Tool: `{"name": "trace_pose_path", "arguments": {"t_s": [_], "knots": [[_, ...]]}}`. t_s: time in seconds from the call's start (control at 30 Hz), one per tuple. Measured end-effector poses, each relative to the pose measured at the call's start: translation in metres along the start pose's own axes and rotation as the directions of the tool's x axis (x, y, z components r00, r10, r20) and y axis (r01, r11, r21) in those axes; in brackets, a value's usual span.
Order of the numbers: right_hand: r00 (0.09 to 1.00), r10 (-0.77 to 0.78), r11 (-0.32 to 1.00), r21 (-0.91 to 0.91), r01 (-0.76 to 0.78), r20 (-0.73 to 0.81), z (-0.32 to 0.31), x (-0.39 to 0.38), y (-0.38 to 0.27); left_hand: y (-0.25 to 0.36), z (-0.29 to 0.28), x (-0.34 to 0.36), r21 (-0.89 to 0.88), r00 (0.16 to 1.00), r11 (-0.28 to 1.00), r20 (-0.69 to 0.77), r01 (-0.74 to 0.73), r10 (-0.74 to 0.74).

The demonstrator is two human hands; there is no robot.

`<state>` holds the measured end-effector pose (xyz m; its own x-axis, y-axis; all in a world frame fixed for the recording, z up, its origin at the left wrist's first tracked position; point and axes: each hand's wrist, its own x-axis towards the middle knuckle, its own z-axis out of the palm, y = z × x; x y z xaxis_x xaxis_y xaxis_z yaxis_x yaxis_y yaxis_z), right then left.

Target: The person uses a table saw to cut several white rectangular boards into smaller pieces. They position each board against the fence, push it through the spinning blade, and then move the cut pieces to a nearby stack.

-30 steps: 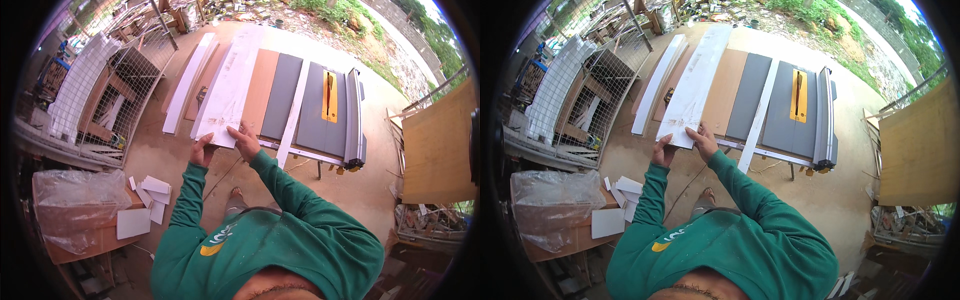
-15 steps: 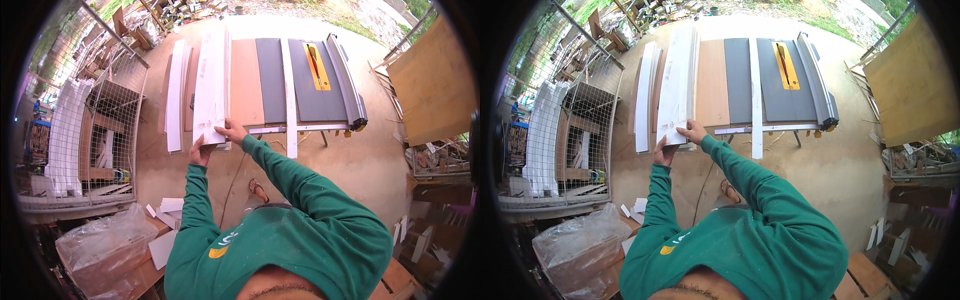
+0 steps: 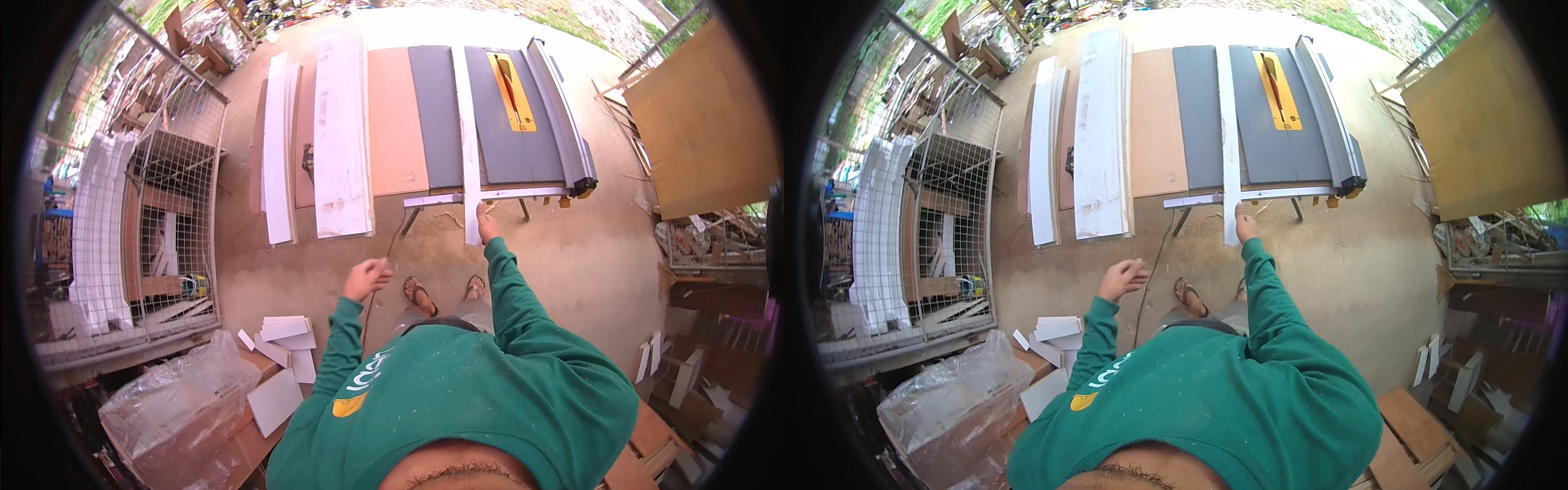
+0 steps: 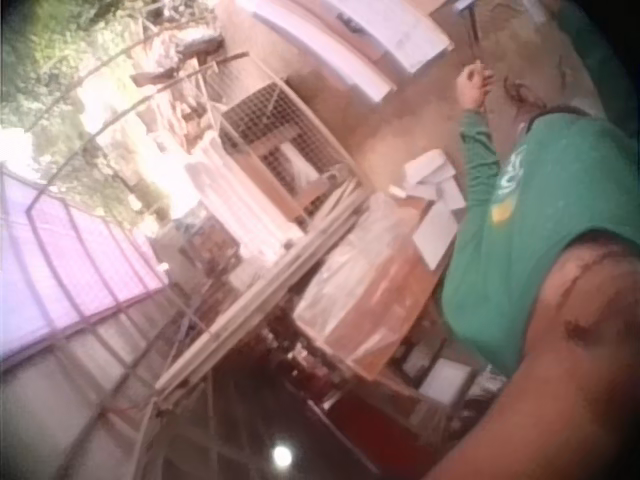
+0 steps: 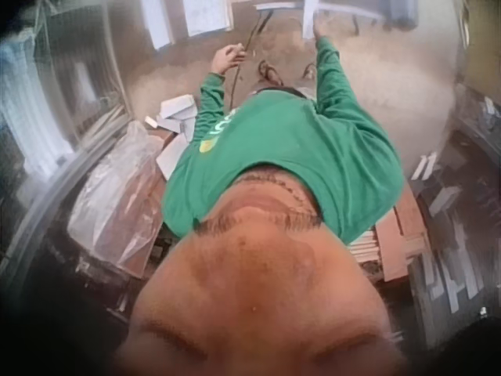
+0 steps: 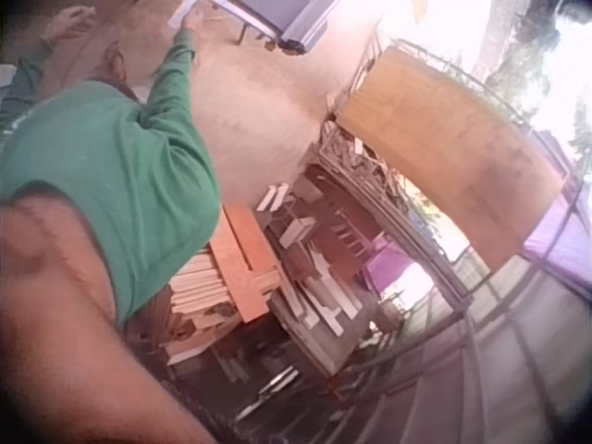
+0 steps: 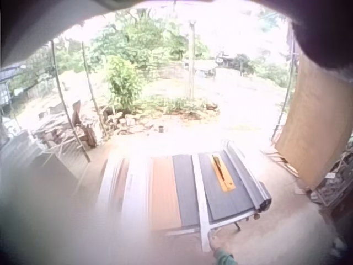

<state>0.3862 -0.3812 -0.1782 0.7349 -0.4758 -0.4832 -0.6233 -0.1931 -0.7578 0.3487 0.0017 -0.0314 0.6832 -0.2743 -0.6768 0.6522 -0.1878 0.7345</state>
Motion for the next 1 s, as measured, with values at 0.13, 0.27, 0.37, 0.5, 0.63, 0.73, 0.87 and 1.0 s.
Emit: {"name": "trace_pose_path", "arguments": {"t_s": [0.13, 0.27, 0.37, 0.5, 0.63, 0.73, 0.87, 1.0], "knots": [[0.954, -0.27, 0.954, 0.096, 0.283, -0.133, 0.025, -0.02, -0.022, 0.053, 0.076, 0.057, 0.263, 0.942, 0.905, 0.118, -0.334, 0.313], [0.947, -0.271, 0.951, 0.105, 0.291, -0.175, 0.052, -0.081, -0.069, 0.089, 0.12, 0.082, 0.36, 0.894, 0.83, 0.033, -0.427, 0.446], [0.912, -0.398, 0.888, 0.208, 0.41, -0.099, 0.077, -0.14, -0.117, 0.119, 0.11, 0.067, 0.453, 0.837, 0.771, -0.093, -0.447, 0.54], [0.692, -0.714, 0.686, 0.093, 0.722, -0.103, 0.117, -0.178, -0.147, 0.155, 0.072, 0.037, 0.4, 0.739, 0.763, -0.255, -0.507, 0.624], [0.562, -0.699, 0.695, 0.239, 0.678, 0.441, 0.12, -0.22, -0.215, 0.163, -0.022, 0.013, 0.384, 0.559, 0.729, -0.472, -0.566, 0.682], [0.497, -0.657, 0.708, 0.24, 0.664, 0.566, 0.103, -0.226, -0.22, 0.154, -0.095, 0.0, 0.544, 0.395, 0.708, -0.59, -0.451, 0.704], [0.715, -0.52, 0.851, 0.216, 0.478, 0.467, 0.075, -0.198, -0.157, 0.107, -0.191, 0.037, 0.667, 0.364, 0.741, -0.672, -0.08, 0.645], [0.918, -0.282, 0.959, 0.04, 0.282, 0.278, 0.013, -0.156, -0.048, 0.1, -0.223, 0.066, 0.639, 0.47, 0.762, -0.706, 0.103, 0.529]]}}
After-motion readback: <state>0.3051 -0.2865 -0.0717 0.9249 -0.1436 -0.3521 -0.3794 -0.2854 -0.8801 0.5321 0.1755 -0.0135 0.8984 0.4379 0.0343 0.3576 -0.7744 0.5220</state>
